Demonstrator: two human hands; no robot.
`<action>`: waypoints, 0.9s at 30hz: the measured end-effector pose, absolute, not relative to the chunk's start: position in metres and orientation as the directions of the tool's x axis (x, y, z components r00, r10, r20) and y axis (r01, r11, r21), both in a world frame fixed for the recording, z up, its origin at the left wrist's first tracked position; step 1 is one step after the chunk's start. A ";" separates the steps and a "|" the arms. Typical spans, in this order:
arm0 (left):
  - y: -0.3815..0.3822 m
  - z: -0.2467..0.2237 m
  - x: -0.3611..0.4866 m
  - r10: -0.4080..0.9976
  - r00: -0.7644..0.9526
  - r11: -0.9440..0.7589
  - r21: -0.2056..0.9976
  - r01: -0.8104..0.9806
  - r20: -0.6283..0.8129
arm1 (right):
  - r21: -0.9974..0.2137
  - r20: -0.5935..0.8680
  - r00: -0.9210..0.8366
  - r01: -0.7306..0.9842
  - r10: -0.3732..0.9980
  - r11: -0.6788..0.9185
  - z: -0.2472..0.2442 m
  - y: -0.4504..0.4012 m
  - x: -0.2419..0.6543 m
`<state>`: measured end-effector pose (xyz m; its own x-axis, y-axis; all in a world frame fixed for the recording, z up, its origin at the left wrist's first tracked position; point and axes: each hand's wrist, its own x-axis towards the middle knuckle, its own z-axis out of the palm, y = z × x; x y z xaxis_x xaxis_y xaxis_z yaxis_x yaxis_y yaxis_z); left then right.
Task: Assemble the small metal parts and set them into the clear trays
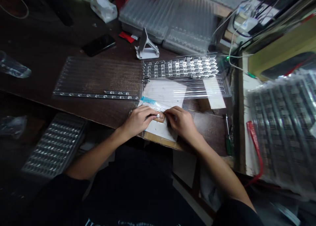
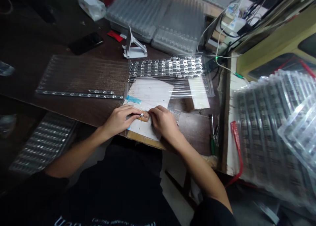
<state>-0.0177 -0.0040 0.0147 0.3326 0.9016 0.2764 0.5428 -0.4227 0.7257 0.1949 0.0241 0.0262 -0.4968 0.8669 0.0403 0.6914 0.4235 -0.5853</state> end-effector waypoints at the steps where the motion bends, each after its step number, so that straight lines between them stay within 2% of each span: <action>1: -0.004 0.015 -0.017 0.906 0.325 -0.415 0.730 0.543 0.272 | -0.573 0.048 -0.489 0.701 0.871 0.425 0.025 0.024 0.192; 6: -0.006 0.017 -0.018 0.927 0.202 -0.374 0.733 0.568 0.317 | -0.657 0.122 -0.543 0.583 0.831 0.477 0.022 0.024 0.183; 8: -0.008 0.018 -0.022 0.936 0.146 -0.339 0.706 0.622 0.321 | -0.654 0.150 -0.590 0.542 0.793 0.528 0.023 0.022 0.181; 10: -0.011 0.018 -0.026 0.944 0.175 -0.320 0.646 0.693 0.279 | -0.557 0.159 -0.653 0.560 0.741 0.613 0.023 0.017 0.179; 13: -0.013 0.017 -0.031 0.943 0.251 -0.332 0.565 0.755 0.218 | -0.350 0.106 -0.727 0.611 0.678 0.710 0.026 0.011 0.174; 15: -0.012 0.016 -0.031 0.944 0.244 -0.328 0.558 0.762 0.223 | -0.319 0.066 -0.738 0.622 0.671 0.716 0.030 0.010 0.173; 19: -0.007 0.020 -0.021 0.945 0.155 -0.305 0.601 0.739 0.288 | -0.491 0.052 -0.668 0.630 0.743 0.601 0.045 0.019 0.192; 21: -0.005 0.023 -0.011 0.934 0.157 -0.334 0.634 0.697 0.320 | -0.519 0.001 -0.604 0.681 0.797 0.517 0.056 0.026 0.212; 27: -0.002 0.020 0.011 0.913 0.240 -0.405 0.669 0.623 0.328 | -0.337 -0.355 -0.452 0.878 0.818 0.339 0.069 0.036 0.258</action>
